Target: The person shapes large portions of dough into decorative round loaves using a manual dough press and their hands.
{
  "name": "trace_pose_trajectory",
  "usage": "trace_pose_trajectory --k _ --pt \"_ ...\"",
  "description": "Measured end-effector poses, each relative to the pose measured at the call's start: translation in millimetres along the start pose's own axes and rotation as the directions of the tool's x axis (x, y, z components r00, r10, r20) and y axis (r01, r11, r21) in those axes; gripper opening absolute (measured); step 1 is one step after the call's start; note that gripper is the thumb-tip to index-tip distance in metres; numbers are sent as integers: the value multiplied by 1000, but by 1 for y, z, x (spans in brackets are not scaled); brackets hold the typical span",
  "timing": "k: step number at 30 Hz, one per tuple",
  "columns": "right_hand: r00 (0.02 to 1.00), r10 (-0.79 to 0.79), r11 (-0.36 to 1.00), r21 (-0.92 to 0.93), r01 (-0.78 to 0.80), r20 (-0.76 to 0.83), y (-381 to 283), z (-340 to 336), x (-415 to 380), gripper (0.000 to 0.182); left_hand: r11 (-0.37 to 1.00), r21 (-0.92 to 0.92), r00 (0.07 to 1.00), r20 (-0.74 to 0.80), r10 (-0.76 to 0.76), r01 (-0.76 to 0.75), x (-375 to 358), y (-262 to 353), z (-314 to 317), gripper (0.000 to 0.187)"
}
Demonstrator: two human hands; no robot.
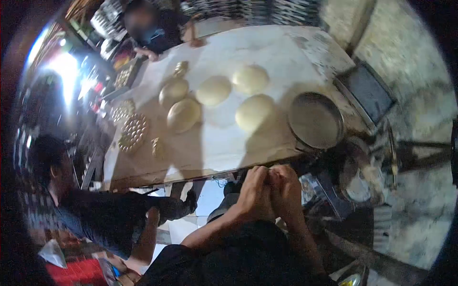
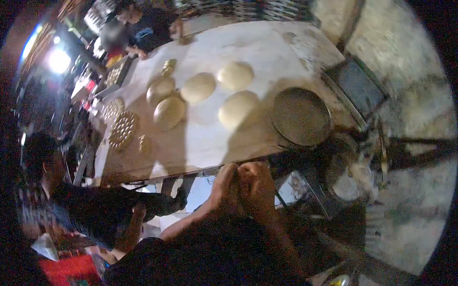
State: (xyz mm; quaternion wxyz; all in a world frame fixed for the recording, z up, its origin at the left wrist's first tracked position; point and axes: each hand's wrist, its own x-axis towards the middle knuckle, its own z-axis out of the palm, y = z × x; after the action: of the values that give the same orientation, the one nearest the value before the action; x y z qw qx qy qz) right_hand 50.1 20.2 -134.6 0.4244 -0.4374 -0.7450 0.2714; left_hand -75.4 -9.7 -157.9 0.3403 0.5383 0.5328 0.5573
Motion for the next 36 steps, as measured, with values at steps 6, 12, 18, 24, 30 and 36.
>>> trace_pose_trajectory --k 6,12,18,24,30,36 --pt "964 264 839 -500 -217 24 -37 53 99 20 960 167 975 37 220 -223 103 43 -73 35" --pt "929 -300 681 -730 49 -218 -59 93 180 15 692 -7 685 -149 713 -722 201 18 -162 40" --pt "559 -75 989 133 -63 826 -41 289 87 16 973 -83 936 -266 -231 216 71 -283 -259 29" --pt "677 359 924 -140 -356 643 17 295 72 27 911 129 881 -341 -329 390 92 -245 -308 20" --pt "875 480 862 150 -484 68 139 306 170 37 964 262 962 270 -36 -37 274 -275 -262 28" --pt "902 358 740 516 -431 241 193 338 163 56 974 218 796 577 -182 64 276 -312 -259 61"
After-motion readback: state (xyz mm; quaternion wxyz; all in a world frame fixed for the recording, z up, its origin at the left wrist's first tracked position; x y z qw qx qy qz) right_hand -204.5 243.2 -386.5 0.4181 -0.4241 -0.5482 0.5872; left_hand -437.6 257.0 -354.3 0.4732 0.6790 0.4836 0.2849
